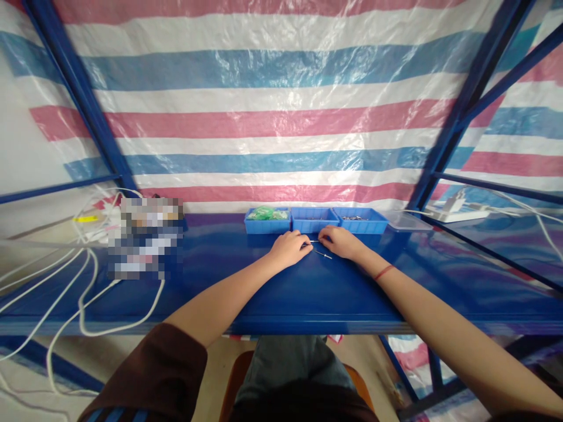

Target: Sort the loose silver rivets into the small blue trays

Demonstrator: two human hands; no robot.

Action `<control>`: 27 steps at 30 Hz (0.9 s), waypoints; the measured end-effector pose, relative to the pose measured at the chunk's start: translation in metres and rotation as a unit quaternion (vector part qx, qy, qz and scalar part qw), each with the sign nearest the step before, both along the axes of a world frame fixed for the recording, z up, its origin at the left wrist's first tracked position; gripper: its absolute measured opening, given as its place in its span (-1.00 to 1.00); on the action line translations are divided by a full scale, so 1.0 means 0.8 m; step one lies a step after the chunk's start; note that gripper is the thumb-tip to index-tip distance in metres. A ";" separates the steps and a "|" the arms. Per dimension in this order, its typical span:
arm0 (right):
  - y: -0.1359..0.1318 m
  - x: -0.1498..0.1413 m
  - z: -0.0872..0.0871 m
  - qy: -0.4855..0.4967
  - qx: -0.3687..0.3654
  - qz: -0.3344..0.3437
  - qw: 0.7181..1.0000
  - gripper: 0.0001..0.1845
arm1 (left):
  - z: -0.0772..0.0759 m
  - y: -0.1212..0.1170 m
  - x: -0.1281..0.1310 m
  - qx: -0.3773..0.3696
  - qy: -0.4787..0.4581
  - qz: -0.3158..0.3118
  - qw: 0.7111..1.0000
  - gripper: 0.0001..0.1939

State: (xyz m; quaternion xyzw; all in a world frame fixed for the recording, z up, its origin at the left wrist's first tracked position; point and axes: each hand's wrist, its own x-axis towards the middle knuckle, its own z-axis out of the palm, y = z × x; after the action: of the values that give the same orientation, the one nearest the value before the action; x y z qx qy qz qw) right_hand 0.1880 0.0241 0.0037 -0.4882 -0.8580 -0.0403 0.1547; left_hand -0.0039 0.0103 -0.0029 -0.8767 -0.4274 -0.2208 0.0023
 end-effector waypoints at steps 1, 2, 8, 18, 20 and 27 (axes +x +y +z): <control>-0.001 -0.001 0.000 -0.007 0.002 -0.003 1.000 -0.80 | 0.000 0.001 0.000 -0.003 -0.002 -0.005 1.000 -0.74; -0.002 -0.002 -0.001 -0.014 0.004 -0.008 1.000 -0.79 | 0.000 0.002 0.000 -0.004 -0.005 -0.008 1.000 -0.74; -0.010 -0.005 0.003 -0.056 0.010 -0.008 0.998 -0.80 | -0.002 0.003 0.001 0.002 -0.006 -0.009 1.000 -0.76; -0.027 -0.017 0.011 -0.072 0.050 0.004 0.996 -0.75 | -0.005 0.004 0.001 0.010 -0.050 0.008 0.999 -0.66; -0.032 -0.019 0.016 -0.038 0.059 0.030 0.997 -0.76 | -0.004 0.005 0.000 0.007 -0.067 0.005 0.998 -0.70; -0.026 -0.022 0.017 0.306 -0.003 0.080 0.949 -0.76 | -0.006 0.015 0.002 0.006 -0.137 -0.028 0.990 -0.70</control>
State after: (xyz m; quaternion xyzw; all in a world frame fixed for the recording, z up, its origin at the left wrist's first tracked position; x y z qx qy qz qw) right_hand 0.1705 0.0030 0.0170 -0.4076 -0.8056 0.1261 0.4110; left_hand -0.0027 0.0224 -0.0075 -0.8497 -0.3974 -0.3416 -0.0577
